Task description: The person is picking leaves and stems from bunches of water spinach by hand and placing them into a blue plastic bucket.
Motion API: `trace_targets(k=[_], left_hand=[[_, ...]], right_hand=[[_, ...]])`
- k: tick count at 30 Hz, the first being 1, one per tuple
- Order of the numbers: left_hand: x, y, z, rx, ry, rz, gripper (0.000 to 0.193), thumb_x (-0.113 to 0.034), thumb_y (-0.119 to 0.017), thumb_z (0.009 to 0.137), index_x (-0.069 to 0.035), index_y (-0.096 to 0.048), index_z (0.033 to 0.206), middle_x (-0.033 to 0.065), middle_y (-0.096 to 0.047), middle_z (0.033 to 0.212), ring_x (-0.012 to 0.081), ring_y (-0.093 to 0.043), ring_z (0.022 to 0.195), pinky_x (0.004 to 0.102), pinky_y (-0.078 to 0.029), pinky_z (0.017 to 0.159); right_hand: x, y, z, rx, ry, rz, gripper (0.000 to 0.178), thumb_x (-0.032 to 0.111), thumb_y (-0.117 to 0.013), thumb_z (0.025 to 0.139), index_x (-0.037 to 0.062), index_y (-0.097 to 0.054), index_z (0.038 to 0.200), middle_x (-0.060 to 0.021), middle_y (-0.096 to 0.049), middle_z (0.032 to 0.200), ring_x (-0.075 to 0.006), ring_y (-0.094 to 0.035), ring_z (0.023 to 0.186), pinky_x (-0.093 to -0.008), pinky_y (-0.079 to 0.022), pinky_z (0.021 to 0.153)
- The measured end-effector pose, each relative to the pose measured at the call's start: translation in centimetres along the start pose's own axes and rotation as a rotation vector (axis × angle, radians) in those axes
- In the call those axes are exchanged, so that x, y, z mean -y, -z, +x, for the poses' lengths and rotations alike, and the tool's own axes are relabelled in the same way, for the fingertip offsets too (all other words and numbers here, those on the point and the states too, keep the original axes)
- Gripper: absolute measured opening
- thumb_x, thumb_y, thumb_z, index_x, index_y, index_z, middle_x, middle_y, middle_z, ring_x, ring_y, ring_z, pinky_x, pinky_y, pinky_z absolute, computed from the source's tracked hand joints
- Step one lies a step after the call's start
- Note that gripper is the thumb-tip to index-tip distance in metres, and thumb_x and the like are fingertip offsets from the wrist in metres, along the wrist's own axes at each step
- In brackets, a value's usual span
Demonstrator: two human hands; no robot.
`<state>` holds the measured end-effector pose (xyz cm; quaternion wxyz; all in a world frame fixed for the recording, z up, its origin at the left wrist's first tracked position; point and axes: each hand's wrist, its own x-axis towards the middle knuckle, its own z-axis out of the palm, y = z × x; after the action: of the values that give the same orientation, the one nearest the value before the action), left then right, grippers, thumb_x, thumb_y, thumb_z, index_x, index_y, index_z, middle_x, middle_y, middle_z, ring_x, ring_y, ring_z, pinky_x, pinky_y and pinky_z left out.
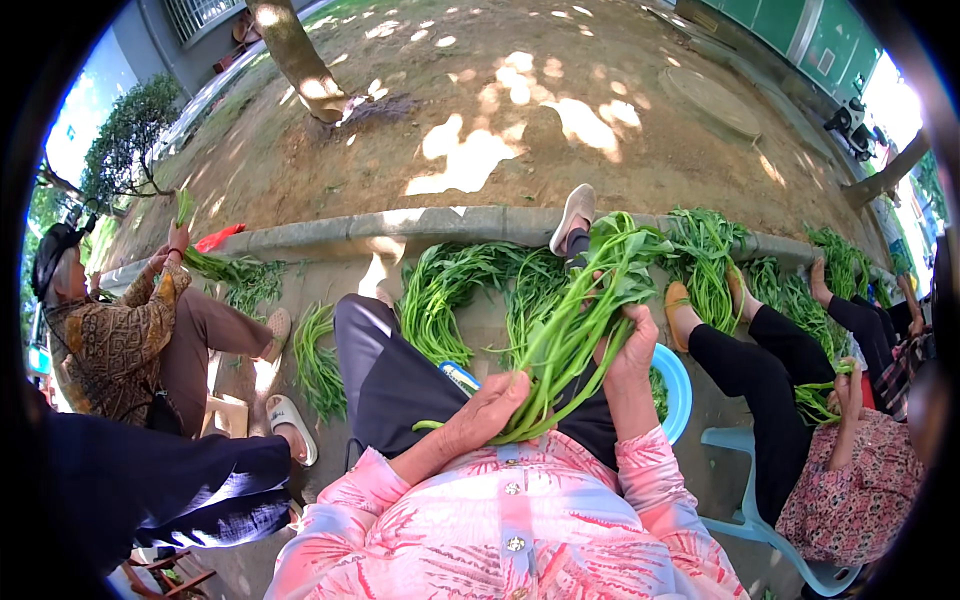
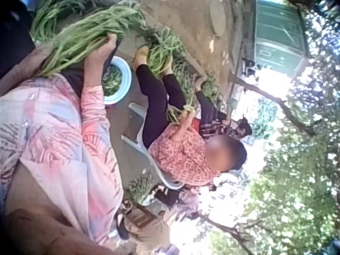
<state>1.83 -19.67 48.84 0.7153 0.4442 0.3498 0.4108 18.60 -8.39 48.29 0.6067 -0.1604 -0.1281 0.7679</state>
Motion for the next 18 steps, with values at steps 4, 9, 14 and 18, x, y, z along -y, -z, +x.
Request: trace_targets(k=[4, 9, 14, 18], left_hand=[[-0.4, -0.5, 0.4, 0.119, 0.033, 0.096, 0.047, -0.045, -0.039, 0.089, -0.001, -0.047, 0.103, 0.0081, -0.057, 0.079, 0.0115, -0.055, 0.065, 0.0237, -0.046, 0.060], [-1.6, -0.5, 0.3, 0.148, 0.028, 0.276, 0.049, -0.043, -0.051, 0.084, 0.000, -0.048, 0.107, 0.0075, -0.058, 0.085, 0.0127, -0.056, 0.074, 0.0257, -0.046, 0.068], [-0.5, 0.3, 0.6, 0.064, 0.100, 0.097, 0.044, -0.032, -0.058, 0.083, 0.000, -0.045, 0.111, 0.0049, -0.055, 0.074, 0.0107, -0.053, 0.062, 0.0239, -0.045, 0.060], [-0.6, 1.0, 1.9, -0.078, 0.070, 0.033, 0.043, -0.027, -0.059, 0.082, -0.001, -0.047, 0.115, 0.0028, -0.053, 0.066, 0.0086, -0.049, 0.054, 0.0216, -0.040, 0.051]], right_hand=[[0.3, -0.7, 0.9, -0.142, -0.068, -0.087, 0.023, 0.018, -0.047, 0.085, -0.0026, -0.056, 0.091, -0.0113, -0.058, 0.073, -0.0199, -0.056, 0.064, -0.0308, -0.049, 0.060], [-0.3, -0.9, 4.1, -0.221, -0.125, -0.229, 0.012, 0.008, -0.052, 0.080, -0.0029, -0.058, 0.082, -0.0110, -0.057, 0.067, -0.0182, -0.055, 0.054, -0.0300, -0.047, 0.048], [-1.6, 1.9, 7.1, -0.005, -0.094, -0.987, 0.019, 0.017, -0.056, 0.078, -0.0021, -0.057, 0.081, -0.0092, -0.060, 0.073, -0.0208, -0.059, 0.060, -0.0340, -0.048, 0.055], [2.4, 5.7, 8.8, -0.009, 0.170, -2.013, 0.063, 0.050, -0.058, 0.070, -0.0042, -0.057, 0.102, -0.0230, -0.061, 0.092, -0.0354, -0.058, 0.087, -0.0388, -0.045, 0.078]])
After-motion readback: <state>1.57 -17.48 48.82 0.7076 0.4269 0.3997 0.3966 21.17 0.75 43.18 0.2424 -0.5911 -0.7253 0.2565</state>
